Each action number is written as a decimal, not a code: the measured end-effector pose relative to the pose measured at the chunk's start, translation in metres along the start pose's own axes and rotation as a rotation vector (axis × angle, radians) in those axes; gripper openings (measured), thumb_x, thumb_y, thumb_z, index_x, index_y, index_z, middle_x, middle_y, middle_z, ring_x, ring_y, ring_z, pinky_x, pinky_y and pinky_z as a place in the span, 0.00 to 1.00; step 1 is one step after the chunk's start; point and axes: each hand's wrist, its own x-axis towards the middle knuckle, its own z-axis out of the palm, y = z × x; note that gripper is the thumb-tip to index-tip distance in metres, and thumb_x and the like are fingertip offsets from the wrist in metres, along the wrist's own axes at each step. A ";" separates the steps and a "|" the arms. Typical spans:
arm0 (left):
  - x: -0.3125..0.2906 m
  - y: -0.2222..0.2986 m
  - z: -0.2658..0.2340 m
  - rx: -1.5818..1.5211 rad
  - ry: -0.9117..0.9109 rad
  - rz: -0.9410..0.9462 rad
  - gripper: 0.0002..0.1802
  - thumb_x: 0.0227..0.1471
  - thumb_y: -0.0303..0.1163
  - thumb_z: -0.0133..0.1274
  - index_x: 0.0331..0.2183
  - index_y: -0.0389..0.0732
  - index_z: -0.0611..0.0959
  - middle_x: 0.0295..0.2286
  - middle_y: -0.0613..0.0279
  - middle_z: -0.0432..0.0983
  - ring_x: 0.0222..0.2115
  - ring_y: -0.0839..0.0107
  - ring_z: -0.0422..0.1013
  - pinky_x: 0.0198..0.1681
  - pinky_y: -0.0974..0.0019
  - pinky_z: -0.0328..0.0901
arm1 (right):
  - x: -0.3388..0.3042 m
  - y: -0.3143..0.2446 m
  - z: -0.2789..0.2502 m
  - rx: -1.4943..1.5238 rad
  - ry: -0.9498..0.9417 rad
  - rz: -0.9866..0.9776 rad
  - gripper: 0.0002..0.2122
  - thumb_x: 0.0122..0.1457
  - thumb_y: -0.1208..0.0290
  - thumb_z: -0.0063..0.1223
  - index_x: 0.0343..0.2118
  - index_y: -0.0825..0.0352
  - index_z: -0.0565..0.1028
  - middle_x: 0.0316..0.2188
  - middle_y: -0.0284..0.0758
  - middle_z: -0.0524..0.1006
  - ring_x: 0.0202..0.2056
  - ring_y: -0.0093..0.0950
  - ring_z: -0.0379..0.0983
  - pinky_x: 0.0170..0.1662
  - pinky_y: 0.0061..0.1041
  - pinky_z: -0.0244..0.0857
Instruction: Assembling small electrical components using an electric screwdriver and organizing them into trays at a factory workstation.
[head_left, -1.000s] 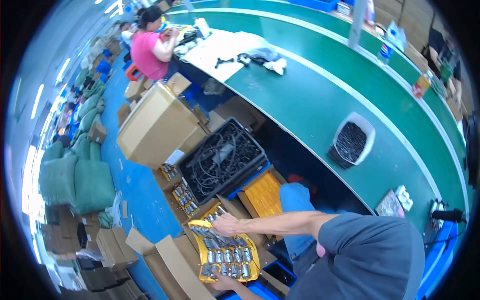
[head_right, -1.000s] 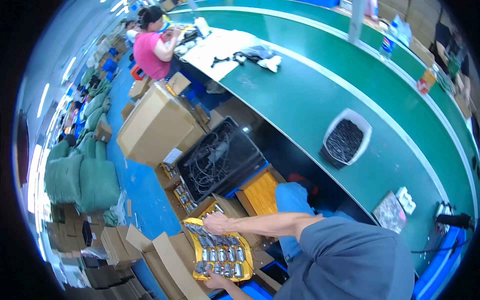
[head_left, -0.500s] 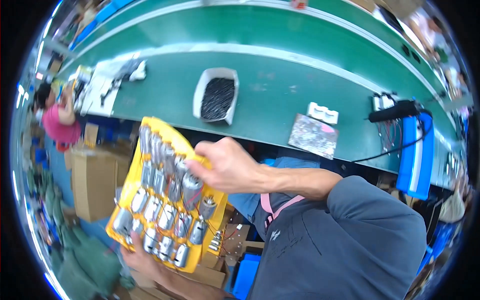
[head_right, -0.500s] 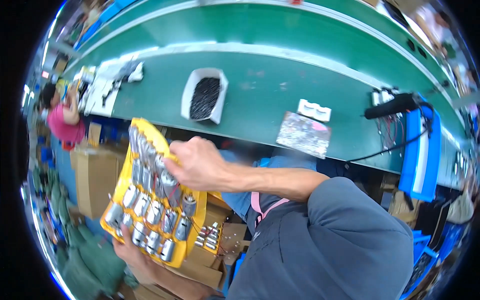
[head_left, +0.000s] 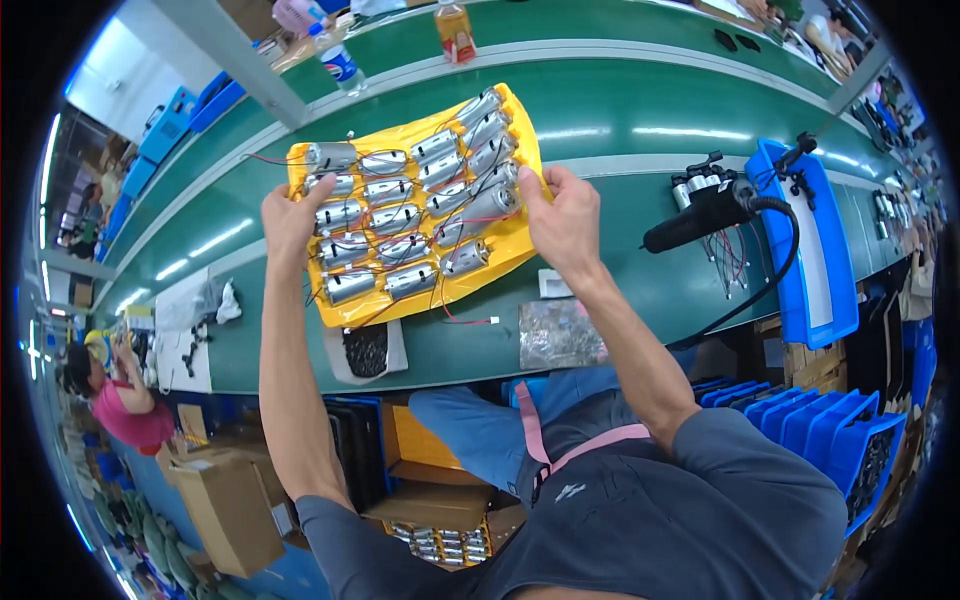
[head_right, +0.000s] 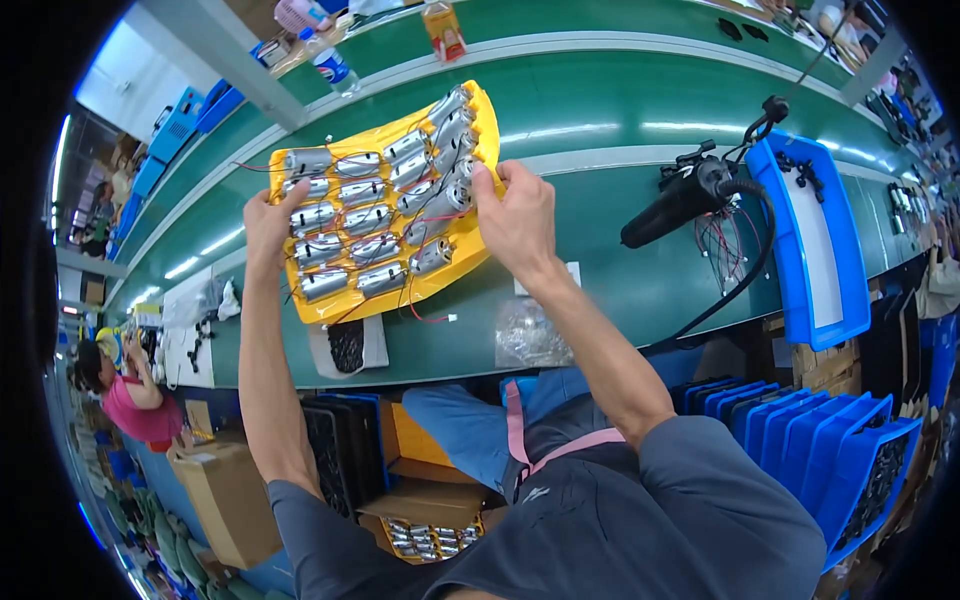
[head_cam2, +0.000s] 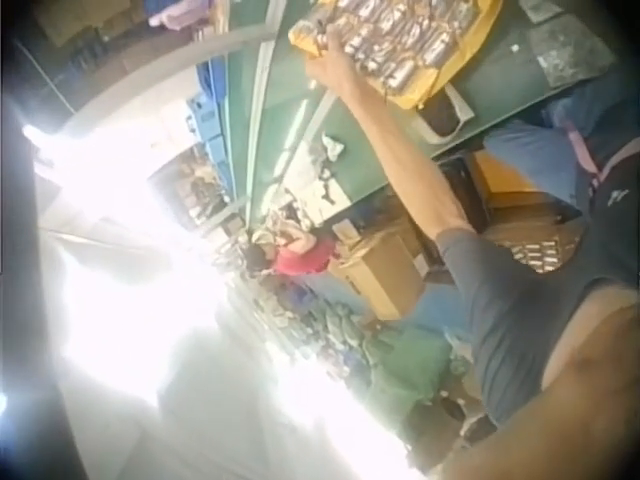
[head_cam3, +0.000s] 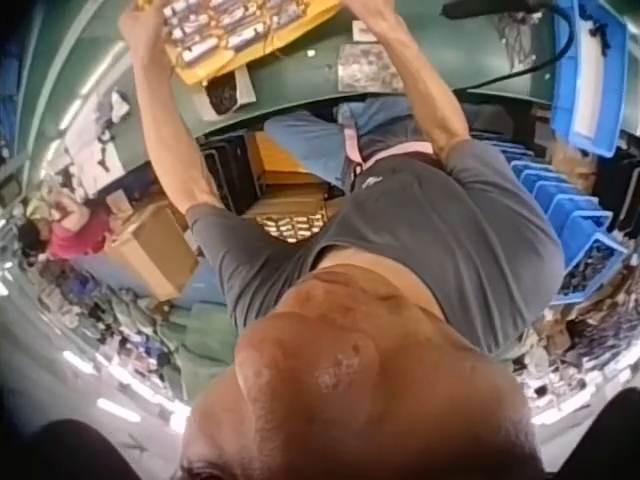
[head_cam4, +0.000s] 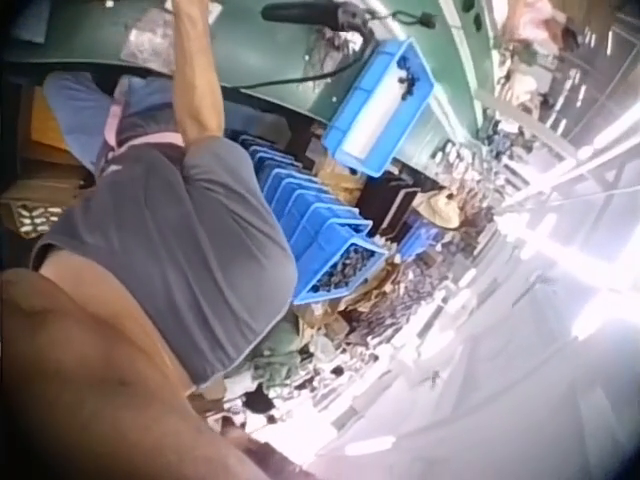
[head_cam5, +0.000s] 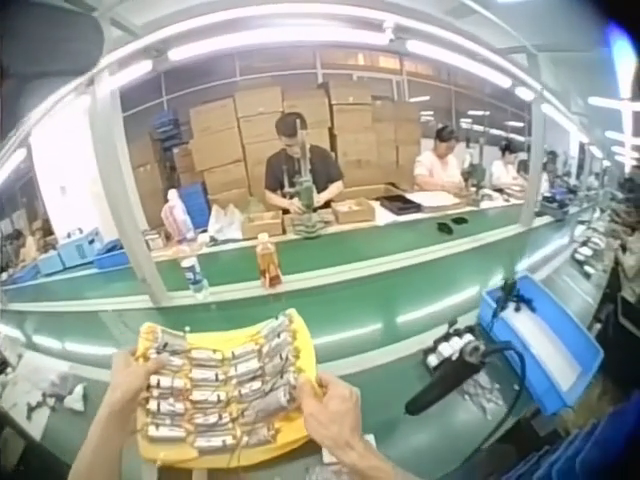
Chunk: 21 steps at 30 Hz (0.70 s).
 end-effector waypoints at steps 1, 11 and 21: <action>0.013 -0.009 0.012 0.026 -0.024 -0.005 0.23 0.42 0.35 0.63 0.35 0.27 0.76 0.28 0.56 0.76 0.25 0.75 0.71 0.28 0.70 0.66 | 0.002 0.013 0.007 -0.025 0.018 0.007 0.15 0.56 0.64 0.51 0.26 0.75 0.75 0.18 0.40 0.76 0.21 0.25 0.71 0.26 0.26 0.64; 0.064 -0.090 0.052 -0.087 -0.101 -0.223 0.22 0.38 0.34 0.65 0.30 0.26 0.77 0.26 0.54 0.76 0.24 0.71 0.72 0.27 0.67 0.66 | 0.007 0.082 0.021 -0.263 0.001 0.111 0.18 0.56 0.61 0.50 0.26 0.76 0.74 0.19 0.47 0.74 0.22 0.38 0.73 0.27 0.32 0.64; 0.089 -0.126 0.071 -0.136 -0.187 -0.276 0.24 0.37 0.38 0.66 0.28 0.26 0.79 0.27 0.52 0.76 0.24 0.67 0.73 0.26 0.65 0.67 | 0.014 0.111 0.003 -0.625 -0.202 0.240 0.20 0.57 0.59 0.45 0.22 0.76 0.74 0.22 0.54 0.73 0.30 0.52 0.71 0.33 0.41 0.64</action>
